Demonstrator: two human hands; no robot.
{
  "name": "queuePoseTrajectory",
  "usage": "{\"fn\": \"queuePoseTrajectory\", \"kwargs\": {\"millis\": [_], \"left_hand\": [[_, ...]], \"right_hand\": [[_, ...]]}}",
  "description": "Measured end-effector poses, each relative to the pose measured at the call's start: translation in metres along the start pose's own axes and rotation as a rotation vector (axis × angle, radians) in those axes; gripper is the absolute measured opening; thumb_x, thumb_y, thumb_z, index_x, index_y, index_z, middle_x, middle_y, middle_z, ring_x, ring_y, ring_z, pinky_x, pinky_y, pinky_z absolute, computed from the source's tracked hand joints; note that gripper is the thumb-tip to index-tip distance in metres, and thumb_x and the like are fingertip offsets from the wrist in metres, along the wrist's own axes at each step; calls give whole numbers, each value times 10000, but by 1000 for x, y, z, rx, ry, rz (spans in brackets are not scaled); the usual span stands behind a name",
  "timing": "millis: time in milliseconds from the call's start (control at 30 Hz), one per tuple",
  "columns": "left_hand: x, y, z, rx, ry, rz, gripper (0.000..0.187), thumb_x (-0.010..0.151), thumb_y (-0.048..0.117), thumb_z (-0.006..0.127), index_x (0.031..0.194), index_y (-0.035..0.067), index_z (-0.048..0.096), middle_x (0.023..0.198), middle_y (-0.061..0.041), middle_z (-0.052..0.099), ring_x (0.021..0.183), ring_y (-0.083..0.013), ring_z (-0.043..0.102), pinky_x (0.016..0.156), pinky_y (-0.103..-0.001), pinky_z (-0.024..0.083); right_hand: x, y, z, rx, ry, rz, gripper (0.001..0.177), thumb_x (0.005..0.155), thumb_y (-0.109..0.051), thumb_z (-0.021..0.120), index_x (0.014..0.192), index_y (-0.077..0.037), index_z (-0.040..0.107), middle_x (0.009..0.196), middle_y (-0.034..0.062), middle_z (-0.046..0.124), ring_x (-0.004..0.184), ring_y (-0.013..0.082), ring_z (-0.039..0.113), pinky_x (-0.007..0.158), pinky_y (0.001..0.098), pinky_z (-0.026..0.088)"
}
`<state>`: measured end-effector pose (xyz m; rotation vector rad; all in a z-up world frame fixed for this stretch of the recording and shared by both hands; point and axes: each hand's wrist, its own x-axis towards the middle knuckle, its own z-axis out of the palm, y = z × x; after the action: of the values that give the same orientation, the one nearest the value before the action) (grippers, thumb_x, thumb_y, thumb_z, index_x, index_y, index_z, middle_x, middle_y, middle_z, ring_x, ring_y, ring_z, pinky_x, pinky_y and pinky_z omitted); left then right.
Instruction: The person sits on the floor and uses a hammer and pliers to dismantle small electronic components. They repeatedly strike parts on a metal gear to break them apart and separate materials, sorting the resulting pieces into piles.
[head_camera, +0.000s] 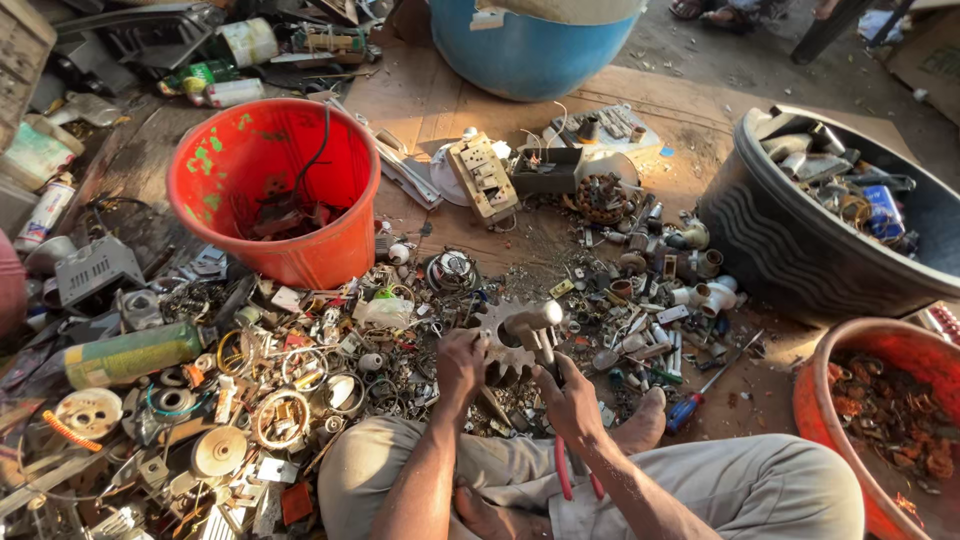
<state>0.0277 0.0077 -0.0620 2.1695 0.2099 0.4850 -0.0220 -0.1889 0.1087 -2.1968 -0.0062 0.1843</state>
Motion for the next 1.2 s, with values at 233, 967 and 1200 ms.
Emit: {"fn": "queuePoseTrajectory", "kwargs": {"millis": [233, 967, 1200], "left_hand": [[-7, -21, 13, -57, -43, -216, 273, 970, 324, 628, 975, 94, 776, 848, -106, 736, 797, -243, 685, 755, -405, 536], [-8, 21, -25, -108, -80, -293, 208, 911, 96, 698, 1106, 69, 763, 1057, -144, 755, 948, -289, 725, 833, -411, 566], [-8, 36, -43, -469, -223, -502, 276, 951, 104, 641, 1210, 104, 738, 996, -69, 748, 861, -189, 684, 789, -357, 558]], "right_hand": [[1, -9, 11, -134, -77, 12, 536, 937, -417, 628, 1358, -89, 584, 839, 175, 750, 711, 282, 728, 646, 428, 536], [-22, 29, 8, -9, -69, 25, 455, 949, -390, 640, 1222, -26, 640, 784, 136, 725, 697, 259, 697, 648, 426, 544], [-24, 49, 4, 312, -257, 448, 315, 926, -331, 665, 1057, -46, 629, 644, 64, 555, 540, 220, 527, 501, 390, 425]]}}
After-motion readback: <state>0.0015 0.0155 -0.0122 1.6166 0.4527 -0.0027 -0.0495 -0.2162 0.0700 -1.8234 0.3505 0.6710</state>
